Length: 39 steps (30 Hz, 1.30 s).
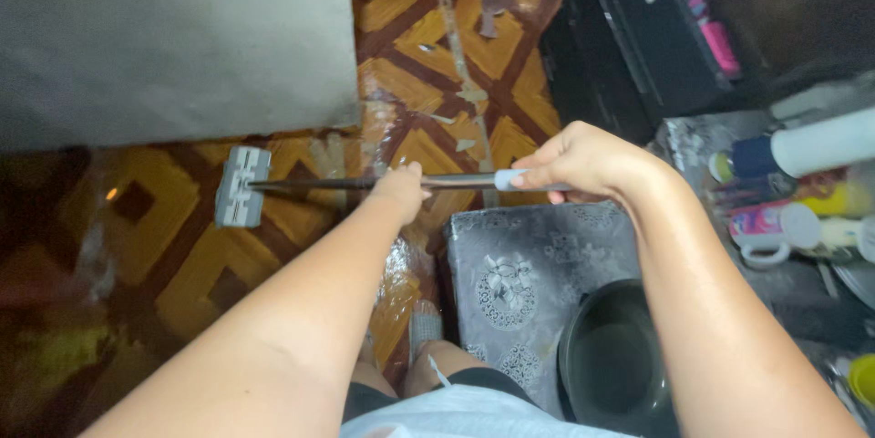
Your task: The person mops a patterned wooden floor using a flat mop. They move a small table covered with a cloth and a metal basin to clean underneath it, then return the items to their original positions. The person continues mopping the floor around the room, focusing on corners and edges.
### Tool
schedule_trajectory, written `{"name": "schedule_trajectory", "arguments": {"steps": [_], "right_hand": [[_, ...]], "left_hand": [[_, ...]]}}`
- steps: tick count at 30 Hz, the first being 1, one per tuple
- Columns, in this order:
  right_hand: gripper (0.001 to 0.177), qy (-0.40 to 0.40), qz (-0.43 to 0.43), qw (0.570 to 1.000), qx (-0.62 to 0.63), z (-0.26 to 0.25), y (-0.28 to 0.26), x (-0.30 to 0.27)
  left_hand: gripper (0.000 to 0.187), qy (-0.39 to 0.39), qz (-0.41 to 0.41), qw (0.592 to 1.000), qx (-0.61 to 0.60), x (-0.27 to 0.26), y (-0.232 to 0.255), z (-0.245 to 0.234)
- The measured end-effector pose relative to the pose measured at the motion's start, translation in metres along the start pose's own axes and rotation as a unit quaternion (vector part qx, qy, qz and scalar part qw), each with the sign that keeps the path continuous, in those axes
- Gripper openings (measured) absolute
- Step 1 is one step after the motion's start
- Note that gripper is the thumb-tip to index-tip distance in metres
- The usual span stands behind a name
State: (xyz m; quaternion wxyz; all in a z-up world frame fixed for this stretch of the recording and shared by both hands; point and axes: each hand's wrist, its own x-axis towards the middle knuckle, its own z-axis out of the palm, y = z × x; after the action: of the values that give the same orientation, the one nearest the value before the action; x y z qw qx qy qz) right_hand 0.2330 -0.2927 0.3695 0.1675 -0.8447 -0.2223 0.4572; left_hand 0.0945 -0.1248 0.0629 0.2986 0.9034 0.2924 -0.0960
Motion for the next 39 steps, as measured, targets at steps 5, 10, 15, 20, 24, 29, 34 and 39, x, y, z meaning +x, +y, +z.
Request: {"name": "schedule_trajectory", "arguments": {"steps": [5,10,15,20,24,29,34,39], "right_hand": [[0.028,-0.079,-0.091,0.988,-0.101,0.036,-0.033,0.012],[0.026,-0.147,-0.142,0.96,-0.194,0.05,-0.072,0.025],[0.026,-0.235,-0.189,0.92,-0.252,0.077,-0.115,0.044],[0.033,-0.237,-0.386,0.819,-0.353,0.184,-0.115,0.066],[0.038,-0.275,-0.355,0.81,-0.379,0.208,-0.123,0.072],[0.04,-0.21,-0.221,0.838,-0.452,0.102,-0.19,0.082],[0.035,-0.101,-0.089,0.926,-0.353,-0.007,-0.23,0.062],[0.036,-0.124,-0.066,0.936,-0.323,-0.014,-0.254,0.07]], "left_hand": [[0.039,0.106,-0.038,0.994,-0.005,-0.041,-0.056,-0.001],[0.039,0.105,-0.162,0.981,-0.014,-0.101,-0.061,-0.01],[0.039,0.109,-0.272,0.953,-0.076,-0.158,-0.077,-0.013],[0.037,0.067,-0.392,0.907,-0.136,-0.225,-0.155,0.016],[0.046,0.056,-0.429,0.895,-0.11,-0.234,-0.166,0.011],[0.028,0.111,-0.305,0.938,-0.125,-0.154,-0.106,-0.068],[0.038,0.159,-0.147,0.961,-0.175,-0.045,-0.033,-0.115],[0.042,0.145,-0.108,0.967,-0.178,-0.032,-0.057,-0.129]]}}
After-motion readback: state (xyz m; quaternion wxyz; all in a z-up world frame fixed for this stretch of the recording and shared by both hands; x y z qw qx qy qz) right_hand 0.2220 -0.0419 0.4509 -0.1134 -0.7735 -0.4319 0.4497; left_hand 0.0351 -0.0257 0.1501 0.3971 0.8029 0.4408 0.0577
